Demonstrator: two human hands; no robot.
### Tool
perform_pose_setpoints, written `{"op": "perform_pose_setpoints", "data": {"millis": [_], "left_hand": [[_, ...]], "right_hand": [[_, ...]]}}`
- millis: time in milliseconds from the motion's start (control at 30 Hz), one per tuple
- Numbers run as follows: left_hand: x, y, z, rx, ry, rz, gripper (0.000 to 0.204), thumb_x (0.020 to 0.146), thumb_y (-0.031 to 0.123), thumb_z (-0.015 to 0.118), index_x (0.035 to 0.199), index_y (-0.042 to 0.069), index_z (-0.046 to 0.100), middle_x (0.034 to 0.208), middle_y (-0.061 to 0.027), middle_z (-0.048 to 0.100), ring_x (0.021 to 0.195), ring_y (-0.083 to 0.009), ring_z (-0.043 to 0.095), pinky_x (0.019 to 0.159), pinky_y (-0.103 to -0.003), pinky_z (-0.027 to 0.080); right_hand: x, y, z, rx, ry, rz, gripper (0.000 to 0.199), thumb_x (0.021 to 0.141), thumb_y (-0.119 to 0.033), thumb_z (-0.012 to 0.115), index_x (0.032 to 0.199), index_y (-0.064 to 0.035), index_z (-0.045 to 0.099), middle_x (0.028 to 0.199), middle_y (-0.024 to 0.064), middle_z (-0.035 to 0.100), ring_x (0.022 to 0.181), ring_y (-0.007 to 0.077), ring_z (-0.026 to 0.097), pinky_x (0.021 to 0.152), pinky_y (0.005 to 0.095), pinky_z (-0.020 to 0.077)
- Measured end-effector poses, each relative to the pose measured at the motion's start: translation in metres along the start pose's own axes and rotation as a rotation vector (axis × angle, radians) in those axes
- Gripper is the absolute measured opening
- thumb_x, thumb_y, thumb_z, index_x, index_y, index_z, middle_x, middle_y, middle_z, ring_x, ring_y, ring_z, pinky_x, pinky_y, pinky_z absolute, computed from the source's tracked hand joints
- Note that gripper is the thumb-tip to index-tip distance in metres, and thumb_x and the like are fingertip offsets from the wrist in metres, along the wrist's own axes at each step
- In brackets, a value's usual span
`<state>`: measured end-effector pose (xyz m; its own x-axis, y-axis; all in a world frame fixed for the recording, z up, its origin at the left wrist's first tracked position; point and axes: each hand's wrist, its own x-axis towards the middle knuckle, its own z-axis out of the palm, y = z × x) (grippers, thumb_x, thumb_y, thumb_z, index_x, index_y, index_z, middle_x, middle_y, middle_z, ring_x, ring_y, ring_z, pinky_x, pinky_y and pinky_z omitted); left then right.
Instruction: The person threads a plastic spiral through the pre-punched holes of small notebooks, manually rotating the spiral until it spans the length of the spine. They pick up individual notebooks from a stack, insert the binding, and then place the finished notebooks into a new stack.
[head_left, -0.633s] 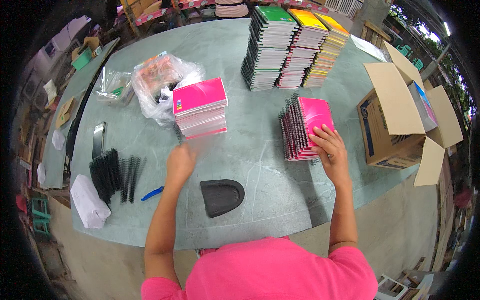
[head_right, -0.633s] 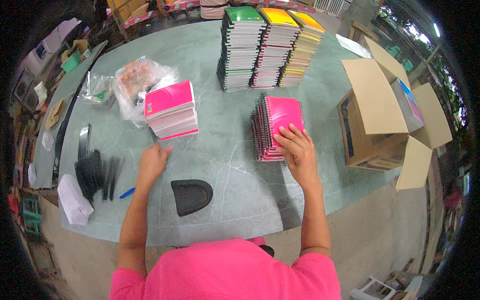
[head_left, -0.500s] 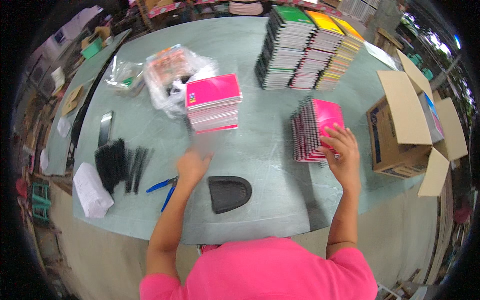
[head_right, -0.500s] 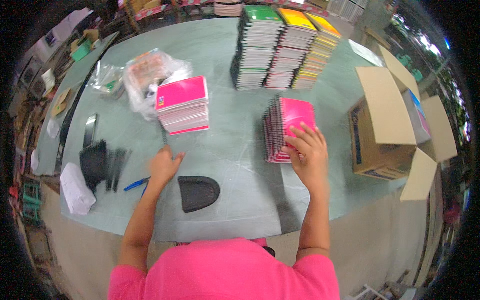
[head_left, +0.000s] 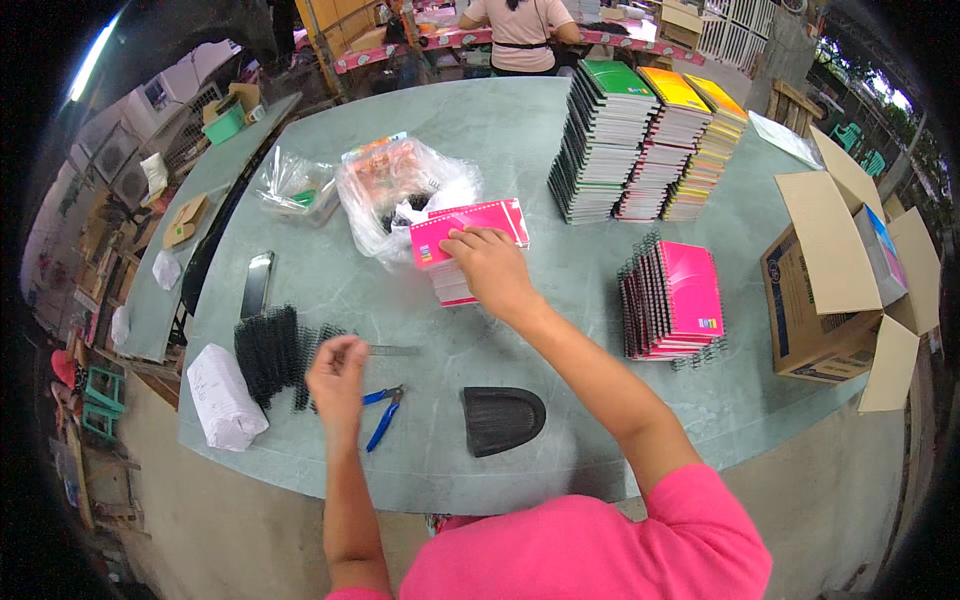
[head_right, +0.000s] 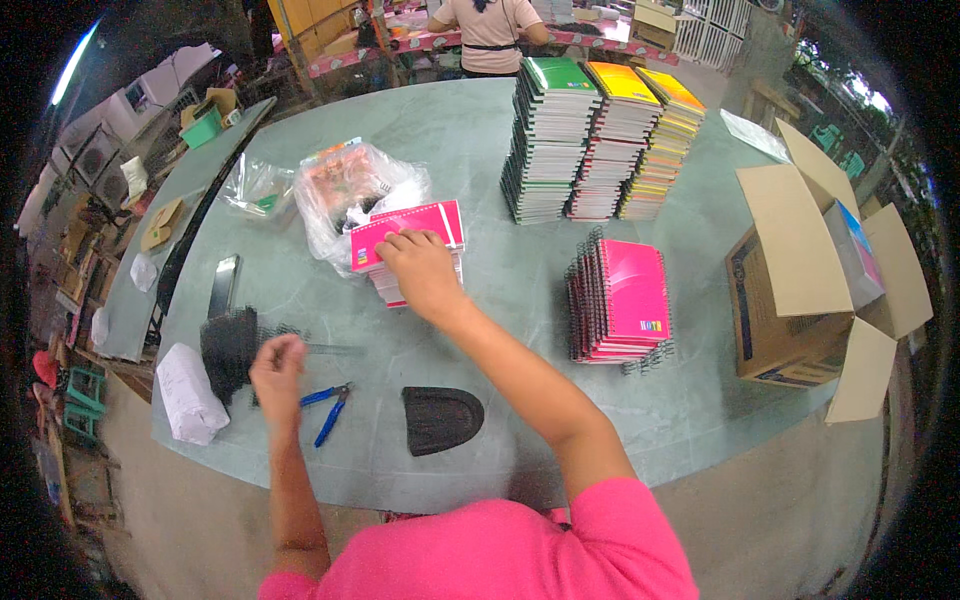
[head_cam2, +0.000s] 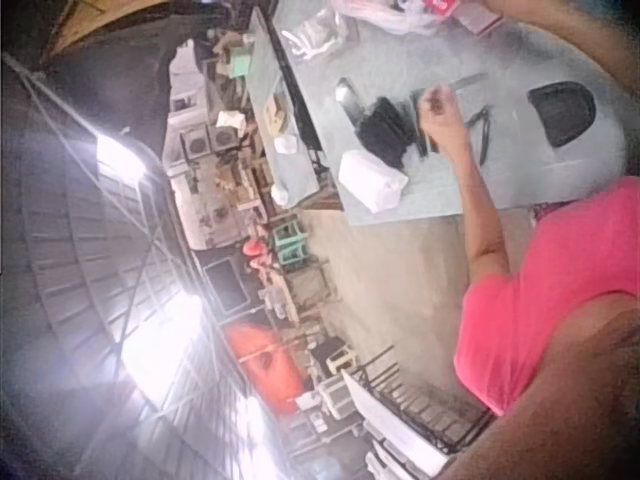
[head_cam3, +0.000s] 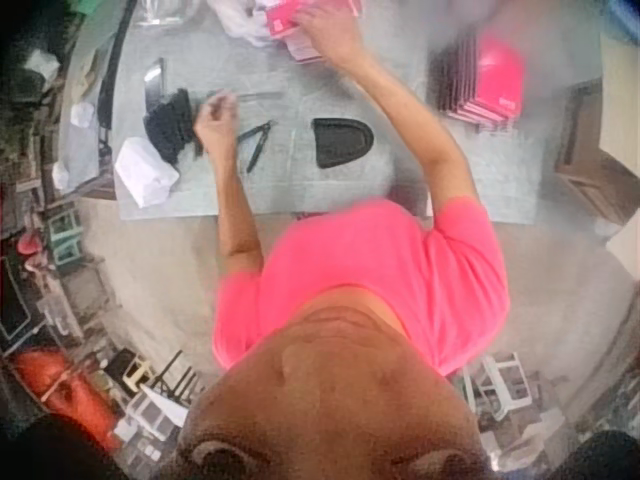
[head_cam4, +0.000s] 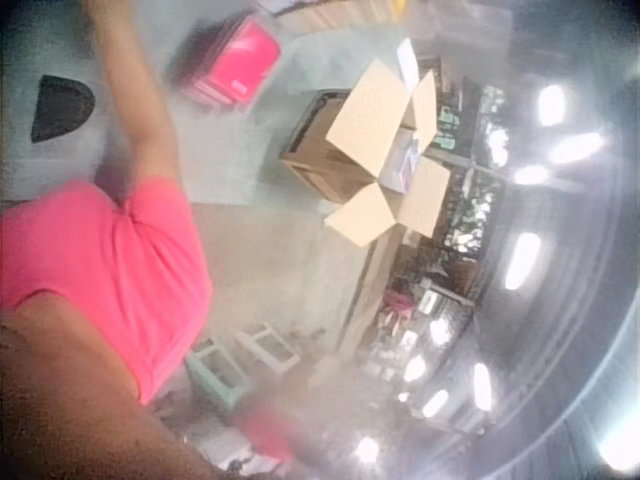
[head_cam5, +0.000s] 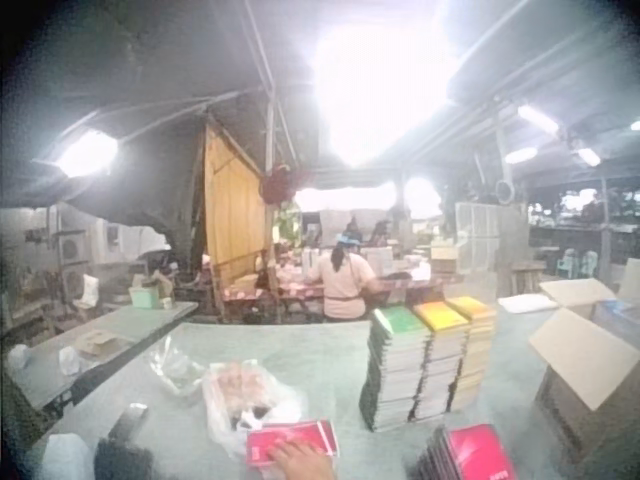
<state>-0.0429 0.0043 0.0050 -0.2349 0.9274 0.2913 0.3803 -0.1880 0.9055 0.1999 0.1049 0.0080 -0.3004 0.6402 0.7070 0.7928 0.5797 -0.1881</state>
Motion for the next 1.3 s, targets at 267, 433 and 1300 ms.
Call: {"op": "perform_pose_setpoints", "data": {"millis": [267,433,1300], "left_hand": [[0.005,0.036,0.047,-0.527,-0.301,-0.223,0.019,0.091,0.017,0.053,0.099,-0.001,0.053,0.08,-0.004,0.056,0.061,-0.0095,0.052,0.045,-0.021,0.039],[-0.006,0.047,0.073,-0.558,-0.351,-0.411,0.022,0.084,0.011,0.063,0.101,-0.001,0.054,0.072,-0.0013,0.055,0.054,-0.0058,0.048,0.037,-0.018,0.03],[-0.01,0.008,0.06,0.152,-0.692,-0.201,0.04,0.091,0.036,0.05,0.107,-0.001,0.055,0.078,-0.0171,0.06,0.072,-0.0313,0.059,0.07,-0.038,0.046]], "right_hand": [[0.018,0.01,-0.018,0.126,-0.09,0.174,0.025,0.071,-0.001,0.061,0.095,-0.0079,0.063,0.086,0.0104,0.064,0.085,0.0261,0.06,0.074,0.0373,0.0463],[0.012,-0.014,-0.046,0.871,0.085,0.425,0.024,0.077,-0.005,0.066,0.1,-0.0058,0.061,0.088,0.0066,0.066,0.085,0.0156,0.061,0.074,0.0282,0.0474],[-0.072,-0.036,-0.013,0.16,-0.384,0.153,0.013,0.073,-0.017,0.065,0.084,-0.0109,0.066,0.076,0.0071,0.065,0.075,0.025,0.061,0.068,0.0384,0.0403]]}}
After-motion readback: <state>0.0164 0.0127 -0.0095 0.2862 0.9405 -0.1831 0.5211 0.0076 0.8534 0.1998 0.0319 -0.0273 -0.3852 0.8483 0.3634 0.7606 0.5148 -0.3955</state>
